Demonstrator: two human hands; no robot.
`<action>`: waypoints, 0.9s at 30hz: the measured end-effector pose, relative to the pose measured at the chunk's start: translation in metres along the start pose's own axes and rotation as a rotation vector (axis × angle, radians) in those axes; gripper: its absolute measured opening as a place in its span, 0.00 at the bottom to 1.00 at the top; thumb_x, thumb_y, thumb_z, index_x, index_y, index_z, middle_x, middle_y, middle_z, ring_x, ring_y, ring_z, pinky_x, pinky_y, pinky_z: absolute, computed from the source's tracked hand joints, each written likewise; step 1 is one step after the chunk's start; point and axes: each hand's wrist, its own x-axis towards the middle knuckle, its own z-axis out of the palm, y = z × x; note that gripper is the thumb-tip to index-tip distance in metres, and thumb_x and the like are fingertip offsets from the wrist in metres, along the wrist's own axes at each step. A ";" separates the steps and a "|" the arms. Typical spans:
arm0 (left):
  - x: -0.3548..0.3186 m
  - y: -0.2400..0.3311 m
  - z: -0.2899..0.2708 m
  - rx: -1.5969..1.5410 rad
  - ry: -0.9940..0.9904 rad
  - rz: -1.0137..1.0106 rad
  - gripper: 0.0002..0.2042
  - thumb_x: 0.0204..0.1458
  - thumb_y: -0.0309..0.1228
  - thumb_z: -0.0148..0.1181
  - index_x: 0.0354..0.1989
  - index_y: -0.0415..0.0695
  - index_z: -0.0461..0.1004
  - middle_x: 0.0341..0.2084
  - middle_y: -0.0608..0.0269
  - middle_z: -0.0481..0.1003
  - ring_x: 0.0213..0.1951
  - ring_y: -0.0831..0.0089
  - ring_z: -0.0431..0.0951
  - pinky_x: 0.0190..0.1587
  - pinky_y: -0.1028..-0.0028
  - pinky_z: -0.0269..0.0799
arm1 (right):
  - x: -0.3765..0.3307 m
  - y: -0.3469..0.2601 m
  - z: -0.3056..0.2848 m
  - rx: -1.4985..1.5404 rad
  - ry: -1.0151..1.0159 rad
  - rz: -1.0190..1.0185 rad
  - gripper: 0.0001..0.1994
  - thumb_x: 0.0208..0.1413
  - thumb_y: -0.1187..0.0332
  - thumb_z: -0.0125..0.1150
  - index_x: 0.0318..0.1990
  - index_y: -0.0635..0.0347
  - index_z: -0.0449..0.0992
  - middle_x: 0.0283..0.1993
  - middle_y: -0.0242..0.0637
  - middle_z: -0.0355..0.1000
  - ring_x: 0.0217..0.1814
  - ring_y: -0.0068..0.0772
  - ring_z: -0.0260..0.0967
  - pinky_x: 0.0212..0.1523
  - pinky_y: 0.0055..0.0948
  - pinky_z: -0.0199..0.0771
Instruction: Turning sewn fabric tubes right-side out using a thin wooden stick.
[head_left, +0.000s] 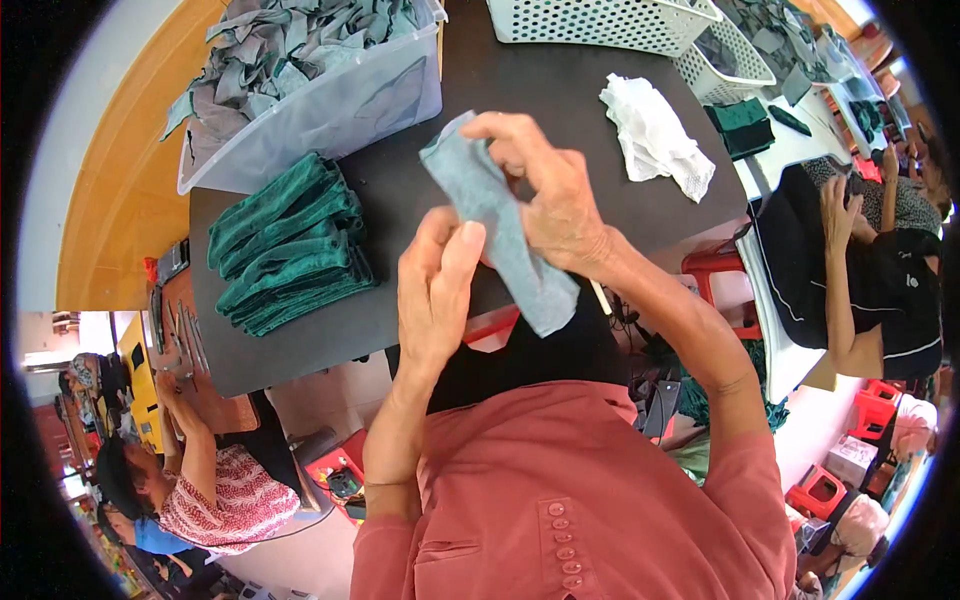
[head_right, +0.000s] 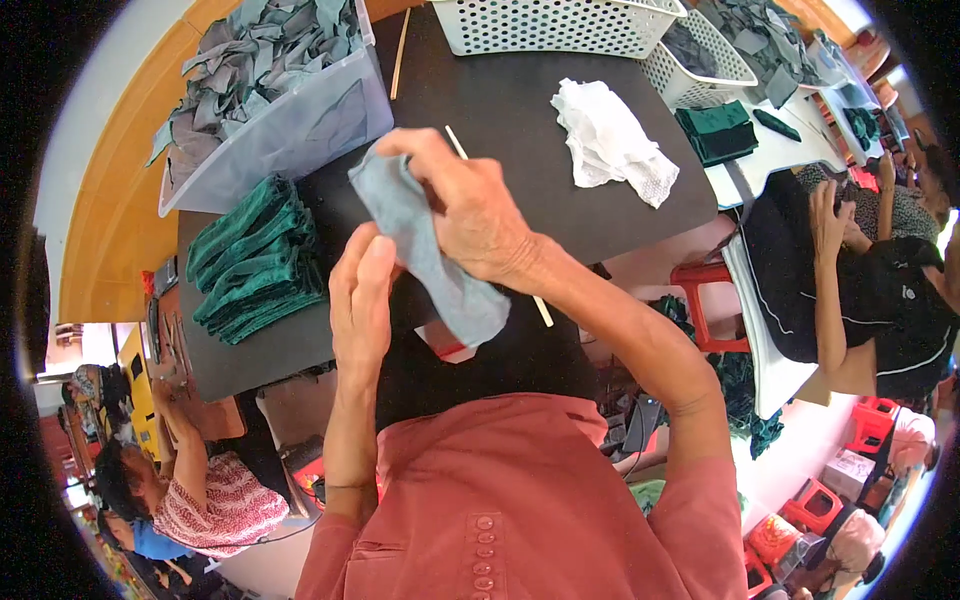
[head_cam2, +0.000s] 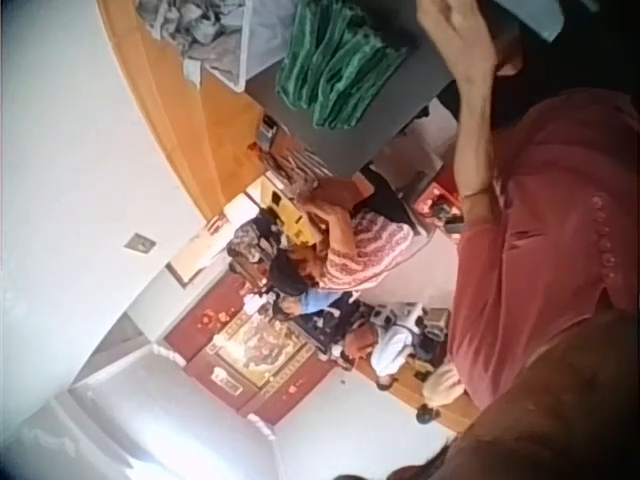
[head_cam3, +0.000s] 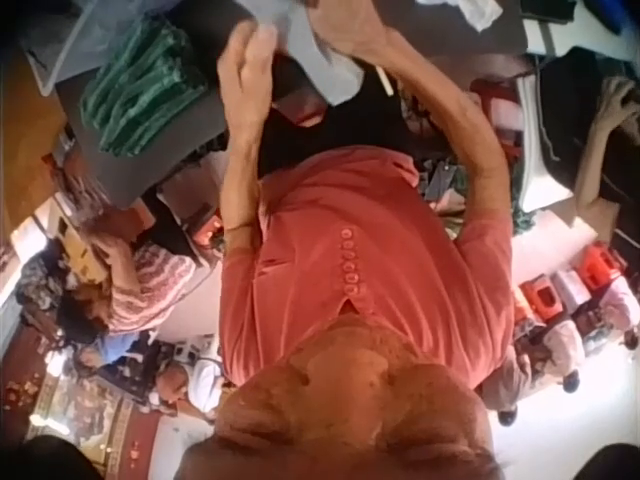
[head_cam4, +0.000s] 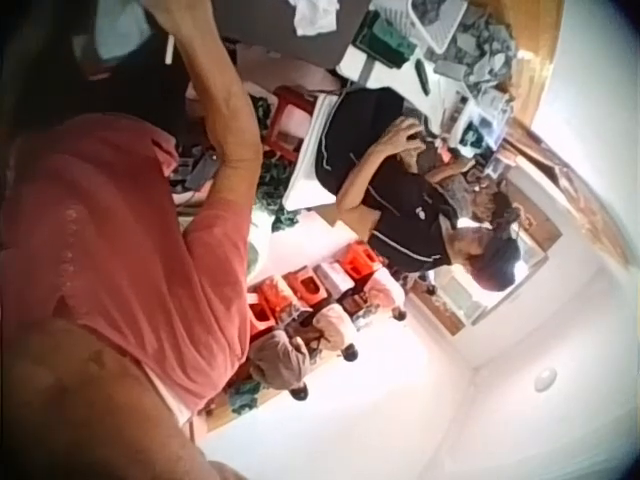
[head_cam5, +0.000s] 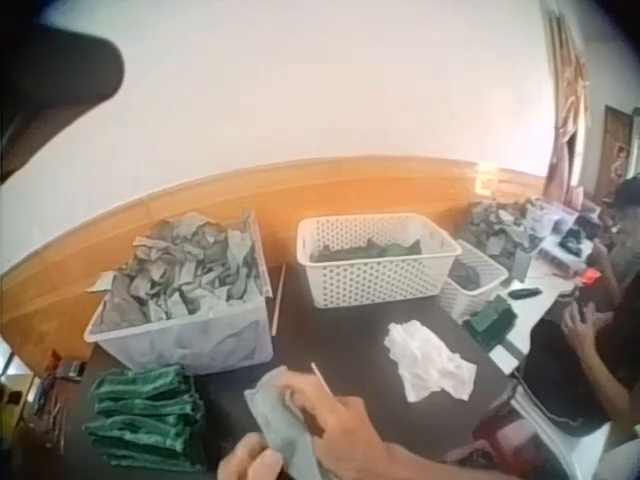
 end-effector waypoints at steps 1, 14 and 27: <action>0.001 -0.007 0.001 -0.070 -0.004 -0.028 0.15 0.59 0.37 0.48 0.25 0.38 0.68 0.17 0.69 0.66 0.23 0.81 0.60 0.27 0.77 0.59 | -0.003 0.005 0.006 -0.002 -0.018 -0.025 0.24 0.42 0.80 0.64 0.49 0.60 0.66 0.21 0.29 0.62 0.22 0.17 0.59 0.24 0.19 0.64; 0.001 -0.025 0.003 -0.289 0.040 -0.020 0.12 0.60 0.37 0.49 0.28 0.43 0.69 0.20 0.77 0.62 0.23 0.88 0.55 0.24 0.83 0.50 | -0.013 0.005 0.008 -0.024 -0.023 -0.045 0.12 0.39 0.78 0.65 0.33 0.64 0.70 0.26 0.34 0.68 0.23 0.22 0.66 0.24 0.22 0.67; 0.007 -0.021 0.011 -0.287 0.038 -0.080 0.15 0.60 0.38 0.49 0.28 0.39 0.70 0.19 0.71 0.67 0.24 0.84 0.63 0.28 0.82 0.59 | -0.007 0.005 0.000 -0.014 -0.074 -0.043 0.14 0.39 0.78 0.65 0.31 0.62 0.64 0.27 0.34 0.65 0.26 0.22 0.63 0.28 0.22 0.65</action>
